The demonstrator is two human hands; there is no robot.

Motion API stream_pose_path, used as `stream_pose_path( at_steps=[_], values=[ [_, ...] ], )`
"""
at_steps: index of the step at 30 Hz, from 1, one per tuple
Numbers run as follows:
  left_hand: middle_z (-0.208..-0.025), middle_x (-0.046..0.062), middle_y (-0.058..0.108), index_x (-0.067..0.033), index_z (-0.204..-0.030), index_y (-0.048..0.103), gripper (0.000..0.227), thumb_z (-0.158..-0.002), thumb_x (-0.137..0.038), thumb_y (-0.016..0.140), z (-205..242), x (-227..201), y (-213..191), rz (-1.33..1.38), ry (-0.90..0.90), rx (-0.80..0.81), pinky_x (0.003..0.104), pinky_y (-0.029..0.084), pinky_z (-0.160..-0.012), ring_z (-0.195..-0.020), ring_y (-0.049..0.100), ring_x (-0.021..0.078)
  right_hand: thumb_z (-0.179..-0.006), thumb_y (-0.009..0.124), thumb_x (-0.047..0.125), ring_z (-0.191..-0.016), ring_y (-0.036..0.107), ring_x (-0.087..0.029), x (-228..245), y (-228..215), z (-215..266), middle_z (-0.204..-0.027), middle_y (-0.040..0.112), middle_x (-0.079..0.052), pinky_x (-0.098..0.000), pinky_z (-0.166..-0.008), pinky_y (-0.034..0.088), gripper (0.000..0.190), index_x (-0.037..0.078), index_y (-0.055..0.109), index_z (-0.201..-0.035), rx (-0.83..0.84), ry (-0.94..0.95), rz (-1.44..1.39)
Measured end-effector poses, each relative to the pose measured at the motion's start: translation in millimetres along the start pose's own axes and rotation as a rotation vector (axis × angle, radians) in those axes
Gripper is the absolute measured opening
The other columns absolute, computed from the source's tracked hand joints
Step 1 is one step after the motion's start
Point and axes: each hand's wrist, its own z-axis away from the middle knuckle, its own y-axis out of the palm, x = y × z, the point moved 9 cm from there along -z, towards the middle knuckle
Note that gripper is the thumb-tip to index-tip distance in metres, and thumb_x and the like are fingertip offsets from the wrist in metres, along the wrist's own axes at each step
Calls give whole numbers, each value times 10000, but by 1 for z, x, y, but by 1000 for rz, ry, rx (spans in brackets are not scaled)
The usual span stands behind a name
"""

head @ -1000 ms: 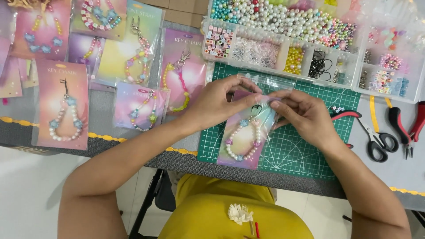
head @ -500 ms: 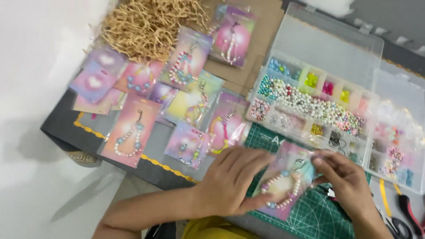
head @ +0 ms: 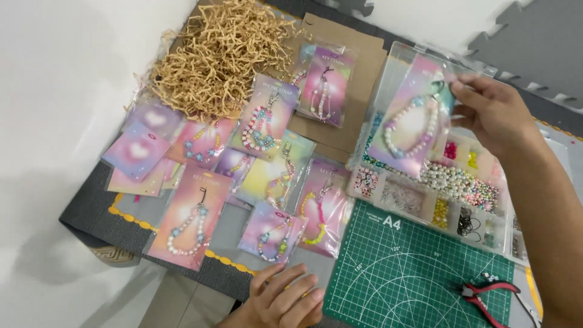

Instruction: Attaching handmade beaded charms to backing cards and placing them into plastic packaging sleeves.

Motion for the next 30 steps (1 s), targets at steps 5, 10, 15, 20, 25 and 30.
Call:
stream_pose_path(
  at_steps=[5, 10, 15, 20, 25, 30],
  values=[
    [-947, -92, 729, -265, -1100, 611, 149, -1036, -363, 519, 1, 12, 6, 0, -75, 2, 289, 524, -899, -768, 776, 76, -1135, 550, 260, -849, 631, -130, 22, 39, -59, -1000, 642, 15, -312, -836, 589, 225, 117, 618, -1294, 21, 36, 120],
    [-969, -62, 730, -228, -1076, 630, 110, -977, -261, 596, 4, 34, 16, 32, -202, 123, 340, 466, -973, -802, 784, 87, -1080, 585, 233, -851, 659, -158, 27, 92, -96, -1059, 675, -19, -307, -857, 644, 220, 120, 613, -1267, 93, 99, 123],
    [-960, -57, 724, -215, -1057, 630, 99, -1002, -262, 562, -11, 38, 20, 12, -225, 179, 328, 478, -916, -796, 767, 97, -1094, 585, 253, -917, 645, -191, 18, 116, -141, -1080, 687, -68, -370, -888, 560, 249, 82, 614, -1273, 140, -55, 371],
    [-998, -11, 734, -173, -1060, 623, 95, -998, -226, 576, -24, 38, 22, 32, -174, 214, 323, 496, -864, -808, 761, 113, -1097, 571, 213, -1215, 623, -275, 23, 128, -136, -1317, 700, -86, -468, -943, 473, 240, 48, 651, -1253, 125, -151, 609],
    [-1052, -4, 730, -166, -1109, 634, 136, -1006, -236, 579, -20, 39, 28, 50, -212, 282, 357, 480, -900, -847, 772, 136, -1057, 539, 302, -980, 547, -260, -8, 111, -159, -1011, 697, 8, -440, -814, 170, 239, 234, 741, -1166, 33, -268, 1025],
    [-1043, 0, 730, -154, -1104, 640, 141, -974, -200, 610, -20, 39, 30, 34, -198, 283, 354, 465, -903, -837, 770, 131, -1011, 526, 194, -988, 583, -274, -14, 109, -155, -919, 710, 17, -486, -944, 215, 270, 231, 732, -1183, 18, -188, 1140]
  ],
)
